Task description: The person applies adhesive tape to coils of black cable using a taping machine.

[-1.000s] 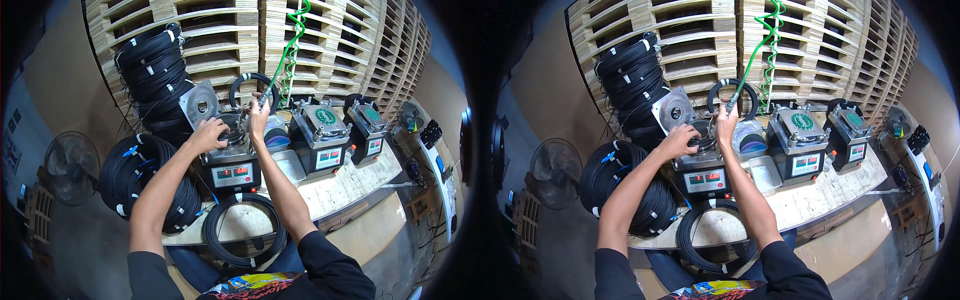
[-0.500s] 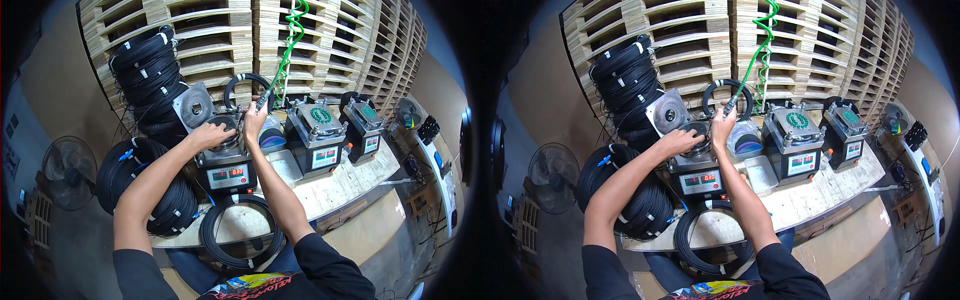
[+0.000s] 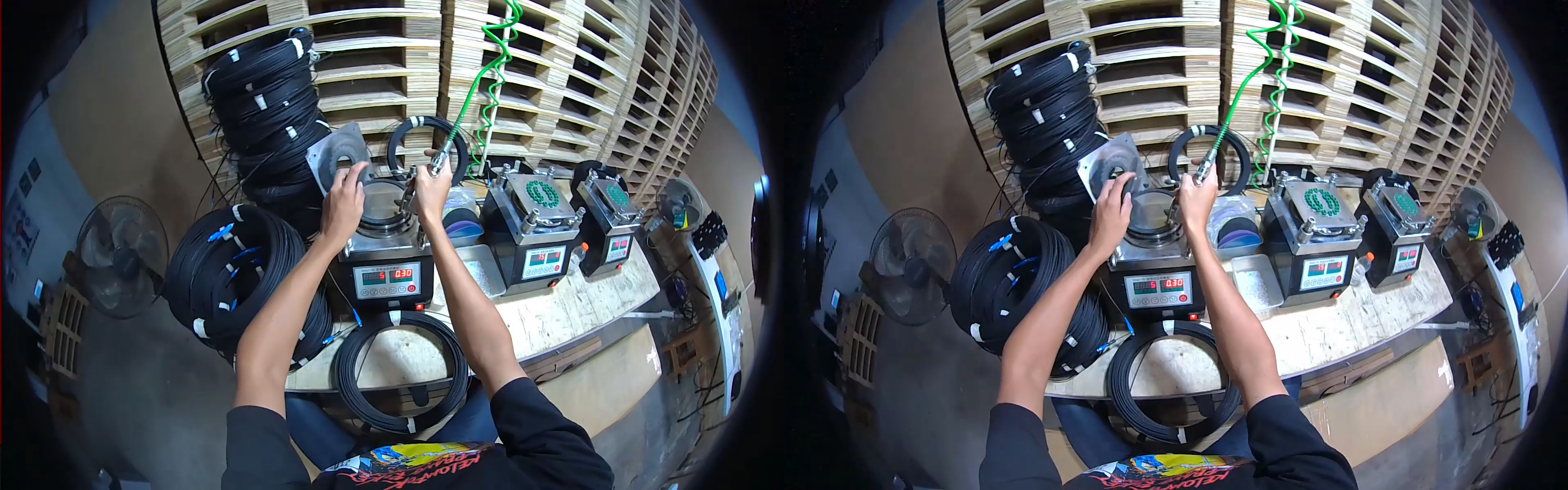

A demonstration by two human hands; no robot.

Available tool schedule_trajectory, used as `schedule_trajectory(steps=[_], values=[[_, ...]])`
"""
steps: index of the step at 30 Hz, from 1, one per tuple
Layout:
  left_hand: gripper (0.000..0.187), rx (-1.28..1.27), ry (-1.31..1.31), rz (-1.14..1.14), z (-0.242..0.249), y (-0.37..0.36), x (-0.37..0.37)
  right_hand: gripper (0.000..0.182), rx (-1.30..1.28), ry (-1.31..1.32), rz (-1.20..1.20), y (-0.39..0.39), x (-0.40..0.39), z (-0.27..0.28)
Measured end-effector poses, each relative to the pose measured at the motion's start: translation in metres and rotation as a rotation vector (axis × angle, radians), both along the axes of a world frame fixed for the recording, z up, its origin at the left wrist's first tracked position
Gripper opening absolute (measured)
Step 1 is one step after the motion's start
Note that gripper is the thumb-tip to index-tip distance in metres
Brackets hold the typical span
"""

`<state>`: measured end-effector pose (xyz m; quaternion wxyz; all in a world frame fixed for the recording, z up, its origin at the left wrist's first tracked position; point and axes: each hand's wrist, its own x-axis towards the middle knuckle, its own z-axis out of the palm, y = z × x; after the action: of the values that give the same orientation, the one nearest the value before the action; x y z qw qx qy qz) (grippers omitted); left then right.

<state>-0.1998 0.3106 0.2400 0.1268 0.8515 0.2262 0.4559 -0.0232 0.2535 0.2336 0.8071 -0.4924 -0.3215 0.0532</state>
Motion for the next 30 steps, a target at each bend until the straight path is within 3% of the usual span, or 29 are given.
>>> schedule_trajectory(steps=[4,11,14,16,22,28,30], values=[[0.051,0.036,-0.076,0.093,-0.005,0.003,0.003,0.031,0.008,0.083,0.278,-0.01,-0.002,0.008],[0.047,-0.078,-0.16,0.183,-0.015,0.01,0.004,0.03,0.214,0.193,-0.005,-0.016,-0.005,0.012],[0.043,-0.073,-0.155,0.182,-0.015,0.011,0.004,0.04,0.122,0.333,0.488,-0.021,-0.004,0.015],[0.039,-0.054,-0.12,0.197,-0.014,0.009,0.004,0.042,0.195,0.332,0.565,-0.023,-0.011,0.02],[0.035,-0.017,-0.121,0.16,-0.013,0.008,0.002,0.029,0.377,0.231,0.113,-0.016,-0.012,0.053],[0.028,-0.059,0.03,-0.029,0.001,-0.005,-0.003,0.029,0.119,0.038,0.17,-0.037,0.01,0.038],[0.026,0.031,0.233,-0.178,-0.001,0.004,-0.004,0.03,0.101,0.047,0.201,-0.045,0.017,0.027]])
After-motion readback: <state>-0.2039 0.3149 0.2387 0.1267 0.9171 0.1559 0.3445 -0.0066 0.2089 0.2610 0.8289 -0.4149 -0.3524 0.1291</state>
